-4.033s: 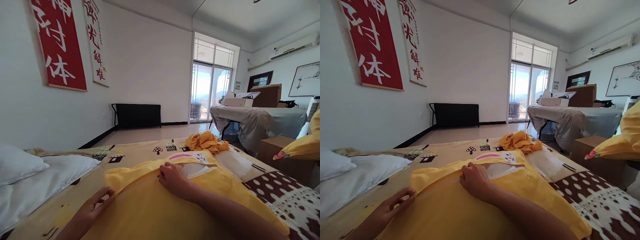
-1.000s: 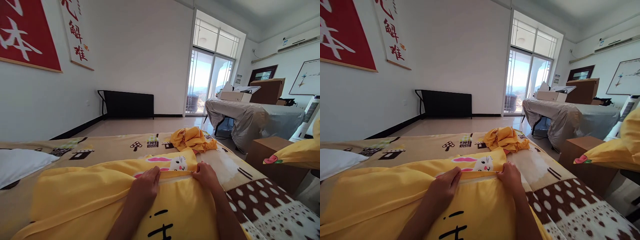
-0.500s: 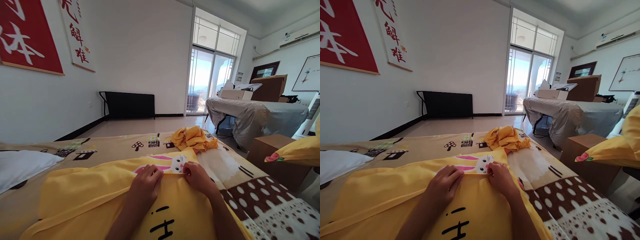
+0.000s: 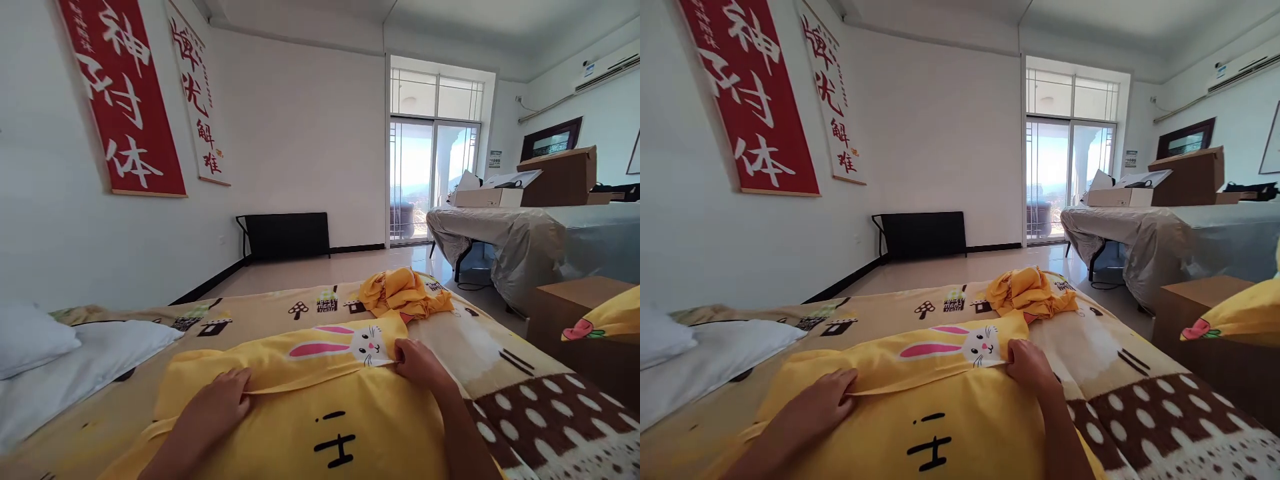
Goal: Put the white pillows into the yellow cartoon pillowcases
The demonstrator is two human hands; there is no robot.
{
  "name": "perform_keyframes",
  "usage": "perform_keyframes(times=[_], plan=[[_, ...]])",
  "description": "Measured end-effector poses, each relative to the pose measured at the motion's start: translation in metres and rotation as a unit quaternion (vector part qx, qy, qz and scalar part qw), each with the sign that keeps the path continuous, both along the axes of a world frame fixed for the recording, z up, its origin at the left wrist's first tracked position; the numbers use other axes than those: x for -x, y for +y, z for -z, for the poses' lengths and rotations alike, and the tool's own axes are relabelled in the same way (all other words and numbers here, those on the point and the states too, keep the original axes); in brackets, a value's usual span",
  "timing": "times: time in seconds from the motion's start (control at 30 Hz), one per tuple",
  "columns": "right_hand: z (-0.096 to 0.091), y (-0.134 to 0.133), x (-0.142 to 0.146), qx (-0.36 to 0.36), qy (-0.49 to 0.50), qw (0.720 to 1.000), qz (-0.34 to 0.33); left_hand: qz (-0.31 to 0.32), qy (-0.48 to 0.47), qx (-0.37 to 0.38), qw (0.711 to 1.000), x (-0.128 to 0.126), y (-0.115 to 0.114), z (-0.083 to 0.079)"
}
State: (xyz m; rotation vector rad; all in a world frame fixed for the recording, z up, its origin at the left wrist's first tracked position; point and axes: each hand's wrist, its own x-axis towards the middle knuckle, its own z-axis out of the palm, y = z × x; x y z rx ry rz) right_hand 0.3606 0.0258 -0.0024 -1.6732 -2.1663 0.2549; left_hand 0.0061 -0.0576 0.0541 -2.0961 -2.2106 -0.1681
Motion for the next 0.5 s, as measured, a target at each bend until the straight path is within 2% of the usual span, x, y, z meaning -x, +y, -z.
perform_keyframes(times=[0.1, 0.23, 0.33, 0.43, 0.5], plan=[[0.003, -0.001, 0.01, 0.009, -0.02, 1.0, -0.017, -0.008, -0.003, -0.022, 1.0, 0.036, -0.015, 0.008], [0.007, -0.01, 0.022, 0.032, -0.041, 0.997, -0.054, 0.045, -0.127, 0.002, 0.991, 0.081, -0.034, 0.034], [-0.003, -0.028, 0.015, 0.031, -0.046, 0.996, -0.067, 0.026, -0.185, 0.008, 0.982, 0.111, -0.046, 0.051], [-0.028, -0.052, 0.016, -0.041, -0.034, 0.997, -0.05, -0.011, -0.142, -0.025, 0.99, 0.117, -0.052, 0.046], [-0.045, -0.062, 0.039, -0.129, 0.002, 0.991, -0.028, -0.023, -0.116, -0.068, 0.991, 0.095, -0.048, 0.029]])
